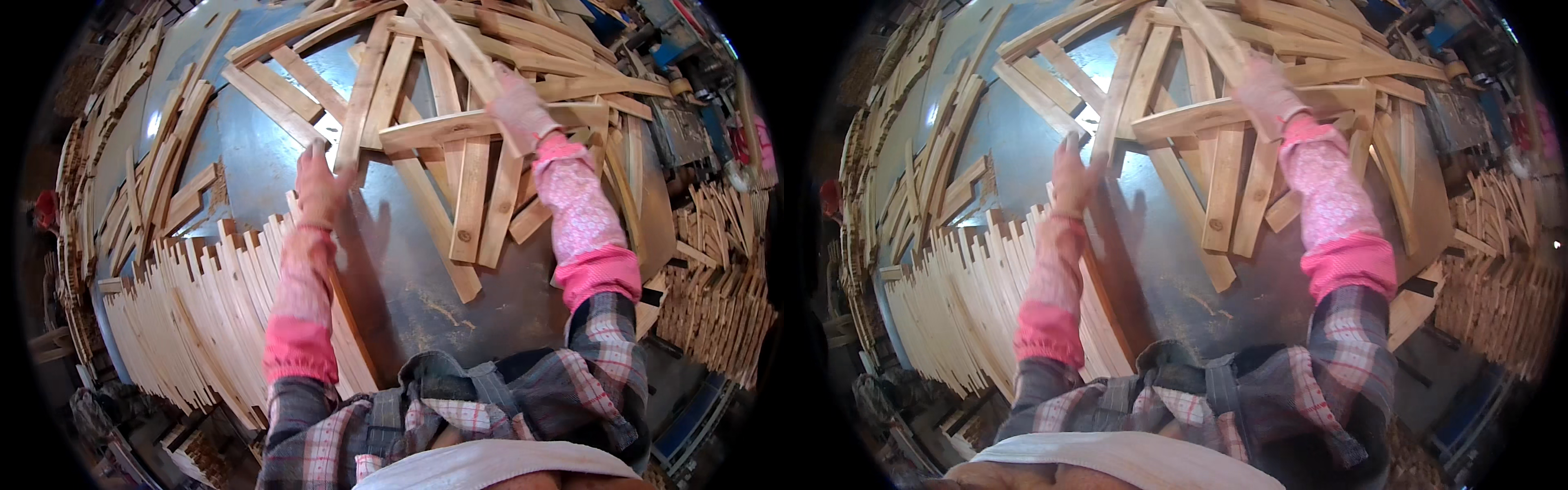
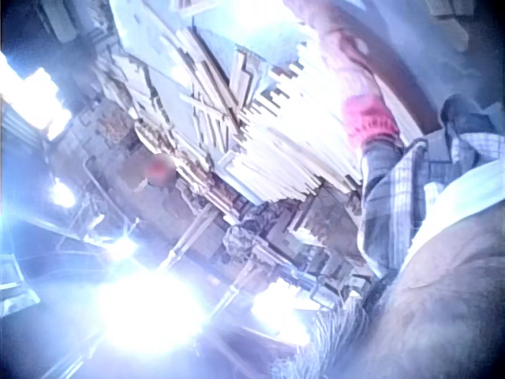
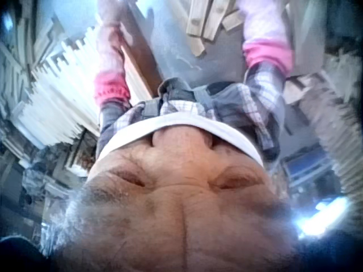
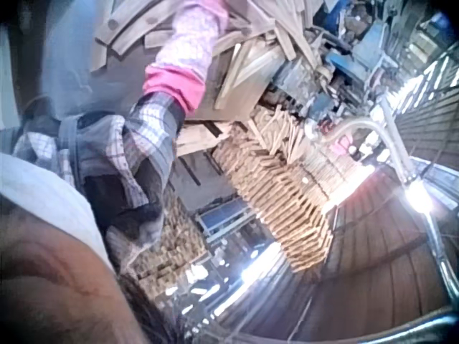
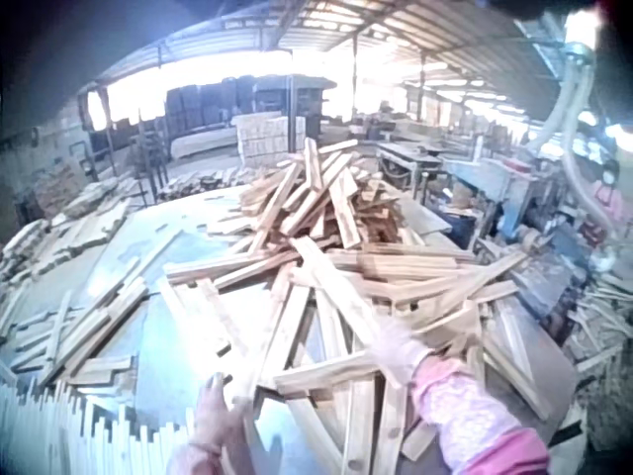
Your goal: The person sorts thin wooden slats on a metal table, picking them up from a pile and arranging them into a neat stack. The person wears pink gloves and a plaid shirt while performing the repetitive sorting task.
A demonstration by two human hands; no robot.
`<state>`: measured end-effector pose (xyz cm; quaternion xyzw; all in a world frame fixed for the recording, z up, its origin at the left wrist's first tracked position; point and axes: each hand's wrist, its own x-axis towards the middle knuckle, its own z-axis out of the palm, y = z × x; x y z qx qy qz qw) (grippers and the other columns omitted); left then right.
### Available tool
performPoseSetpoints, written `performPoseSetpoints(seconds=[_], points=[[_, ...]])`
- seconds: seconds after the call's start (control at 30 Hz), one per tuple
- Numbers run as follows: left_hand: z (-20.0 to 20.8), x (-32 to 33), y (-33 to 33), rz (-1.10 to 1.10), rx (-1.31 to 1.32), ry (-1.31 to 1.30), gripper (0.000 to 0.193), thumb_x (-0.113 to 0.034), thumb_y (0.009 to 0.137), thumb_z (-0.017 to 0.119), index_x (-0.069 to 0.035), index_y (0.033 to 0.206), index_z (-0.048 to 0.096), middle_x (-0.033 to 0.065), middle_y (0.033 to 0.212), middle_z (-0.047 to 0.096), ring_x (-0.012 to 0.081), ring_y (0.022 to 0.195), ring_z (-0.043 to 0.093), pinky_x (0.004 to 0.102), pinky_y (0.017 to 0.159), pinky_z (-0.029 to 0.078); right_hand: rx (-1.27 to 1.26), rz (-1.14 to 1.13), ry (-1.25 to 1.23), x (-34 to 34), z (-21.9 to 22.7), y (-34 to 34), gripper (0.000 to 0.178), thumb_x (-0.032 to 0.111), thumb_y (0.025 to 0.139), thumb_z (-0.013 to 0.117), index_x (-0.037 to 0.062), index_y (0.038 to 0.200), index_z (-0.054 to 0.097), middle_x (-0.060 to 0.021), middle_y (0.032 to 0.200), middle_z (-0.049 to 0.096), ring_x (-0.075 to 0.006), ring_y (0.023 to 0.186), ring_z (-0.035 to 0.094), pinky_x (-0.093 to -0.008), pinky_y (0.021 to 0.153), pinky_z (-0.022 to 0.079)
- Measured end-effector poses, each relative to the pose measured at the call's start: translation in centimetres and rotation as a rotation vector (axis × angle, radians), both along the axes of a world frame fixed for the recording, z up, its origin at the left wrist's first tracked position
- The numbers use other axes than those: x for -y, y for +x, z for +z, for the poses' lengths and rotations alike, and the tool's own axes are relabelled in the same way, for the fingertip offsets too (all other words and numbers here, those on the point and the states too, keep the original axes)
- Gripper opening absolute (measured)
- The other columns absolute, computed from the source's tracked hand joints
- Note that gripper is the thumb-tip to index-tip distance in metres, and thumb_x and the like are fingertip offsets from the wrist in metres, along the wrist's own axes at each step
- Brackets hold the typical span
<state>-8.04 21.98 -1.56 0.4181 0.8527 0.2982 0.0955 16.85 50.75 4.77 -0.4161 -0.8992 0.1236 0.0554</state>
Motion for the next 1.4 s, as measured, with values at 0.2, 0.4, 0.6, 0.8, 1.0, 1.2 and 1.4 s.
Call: performPoseSetpoints(seconds=[0.2, 0.4, 0.6, 0.8, 1.0, 1.2, 1.4], points=[[-2.5, -10.0, 0.0, 0.051, 0.115, -0.435, 0.09, -0.052, 0.072, 0.081, 0.001, 0.139, 0.052, 0.0271, 0.134, 0.06, 0.039, 0.132, 0.054, 0.0452, 0.109, 0.046, 0.434, 0.07, -0.13, -2.6, 0.6, 8.6, 0.091, 0.012, 0.08, 0.068, 0.0084, 0.161, 0.027, -0.0233, 0.141, 0.057, -0.0396, 0.126, 0.06, -0.0468, 0.101, 0.051], [-2.4, -10.6, 2.4, 0.037, -0.046, -0.352, 0.098, -0.056, 0.064, 0.085, 0.005, 0.135, 0.053, 0.0277, 0.127, 0.063, 0.0421, 0.115, 0.066, 0.0455, 0.099, 0.053, 0.561, -0.008, -0.122, 4.4, -1.5, 9.7, 0.118, 0.026, 0.072, 0.087, 0.0143, 0.164, 0.013, -0.0191, 0.14, 0.057, -0.0352, 0.129, 0.058, -0.0484, 0.109, 0.042], [1.0, -8.3, 4.1, 0.127, 0.086, -0.563, 0.124, -0.056, 0.061, 0.088, 0.004, 0.153, 0.032, 0.0231, 0.129, 0.063, 0.0363, 0.118, 0.065, 0.041, 0.1, 0.054, 0.484, -0.062, -0.19, 8.0, 0.3, 12.9, 0.103, 0.023, 0.075, 0.083, 0.0118, 0.16, 0.026, -0.0182, 0.14, 0.058, -0.0347, 0.131, 0.055, -0.0485, 0.113, 0.038], [1.6, 0.1, 3.1, -0.018, 0.652, -0.199, 0.081, -0.044, 0.079, 0.077, 0.003, 0.139, 0.047, 0.0237, 0.118, 0.067, 0.0382, 0.101, 0.069, 0.046, 0.092, 0.056, -0.19, -0.183, -0.54, 15.6, 1.8, 20.9, 0.064, 0.024, 0.08, 0.082, 0.0016, 0.134, 0.056, -0.0131, 0.109, 0.069, -0.0255, 0.1, 0.069, -0.04, 0.087, 0.055], [-4.6, 13.4, 9.6, -0.121, 1.939, 0.465, 0.073, -0.044, 0.088, 0.067, -0.003, 0.145, 0.049, 0.0246, 0.116, 0.067, 0.038, 0.093, 0.068, 0.0552, 0.086, 0.059, -0.85, -0.236, -1.37, 28.2, 0.8, 18.5, 0.046, 0.032, 0.1, 0.067, -0.0036, 0.127, 0.056, -0.0119, 0.101, 0.07, -0.02, 0.081, 0.071, -0.0336, 0.074, 0.06], [-4.8, 21.2, 16.3, 0.09, 2.087, 0.541, 0.076, -0.055, 0.087, 0.067, -0.002, 0.141, 0.052, 0.0271, 0.118, 0.066, 0.0388, 0.094, 0.07, 0.0536, 0.082, 0.06, -0.822, -0.343, -1.633, 40.5, -3.9, 20.8, 0.051, 0.042, 0.104, 0.059, -0.0032, 0.128, 0.055, -0.0134, 0.105, 0.069, -0.0231, 0.088, 0.071, -0.0368, 0.08, 0.06], [-3.0, 23.1, 17.1, 0.147, 1.962, 0.632, 0.068, -0.041, 0.089, 0.072, 0.001, 0.138, 0.051, 0.022, 0.109, 0.069, 0.0301, 0.088, 0.073, 0.0413, 0.072, 0.065, -0.793, -0.447, -1.873, 44.3, -2.8, 23.2, 0.065, 0.055, 0.097, 0.064, -0.0036, 0.125, 0.058, -0.0142, 0.104, 0.069, -0.0231, 0.088, 0.071, -0.0378, 0.08, 0.06]])
